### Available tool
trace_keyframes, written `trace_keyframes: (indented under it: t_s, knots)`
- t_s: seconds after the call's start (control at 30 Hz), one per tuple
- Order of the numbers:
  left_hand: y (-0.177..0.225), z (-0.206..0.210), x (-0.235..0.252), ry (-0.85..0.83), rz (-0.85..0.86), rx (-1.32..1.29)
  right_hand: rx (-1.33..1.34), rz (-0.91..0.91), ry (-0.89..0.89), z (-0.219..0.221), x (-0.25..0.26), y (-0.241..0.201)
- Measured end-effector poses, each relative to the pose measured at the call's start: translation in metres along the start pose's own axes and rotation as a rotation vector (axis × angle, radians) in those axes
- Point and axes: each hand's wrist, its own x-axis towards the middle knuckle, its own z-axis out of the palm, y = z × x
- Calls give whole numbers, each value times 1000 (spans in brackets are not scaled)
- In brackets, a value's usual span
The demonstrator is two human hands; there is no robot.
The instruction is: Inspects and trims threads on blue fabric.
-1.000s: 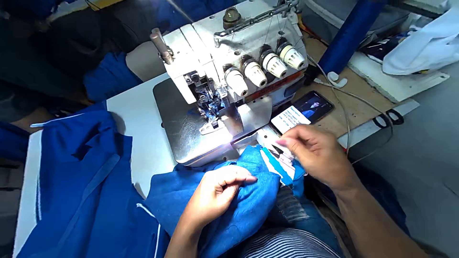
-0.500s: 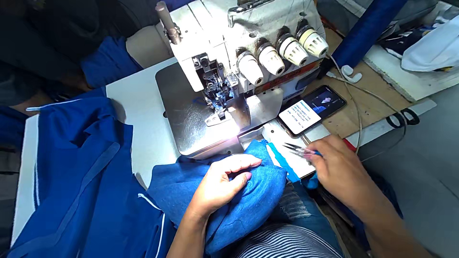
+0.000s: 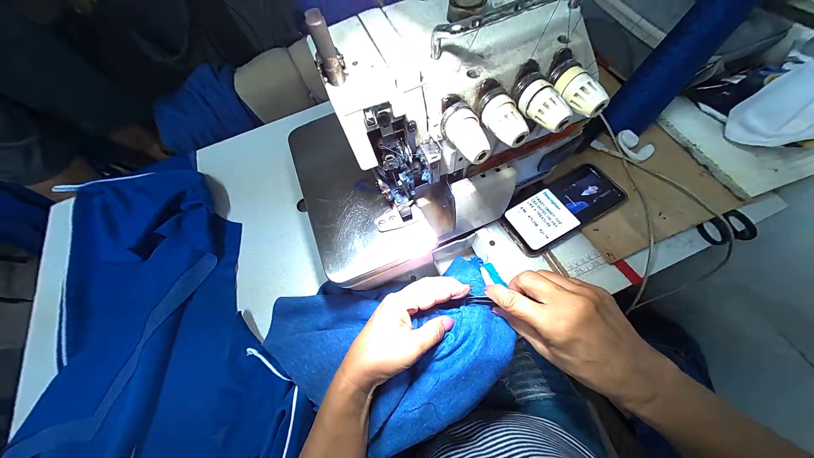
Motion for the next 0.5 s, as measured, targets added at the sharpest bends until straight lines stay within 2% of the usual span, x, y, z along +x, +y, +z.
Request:
trace_keyframes:
  t_s: [0.3,0.33,0.4,0.5]
  knots:
    - [-3,-1,1,2,16,-35,61,-85,36,13,4,-1]
    - [-3,-1,0,26,17,-31,121,-46,56,14,3,0]
    - [-2,0,-3,104,21,-17,336,179,78,12,1,1]
    - [5,2,-6,193,107,-14,783,532,-33,7,0,-5]
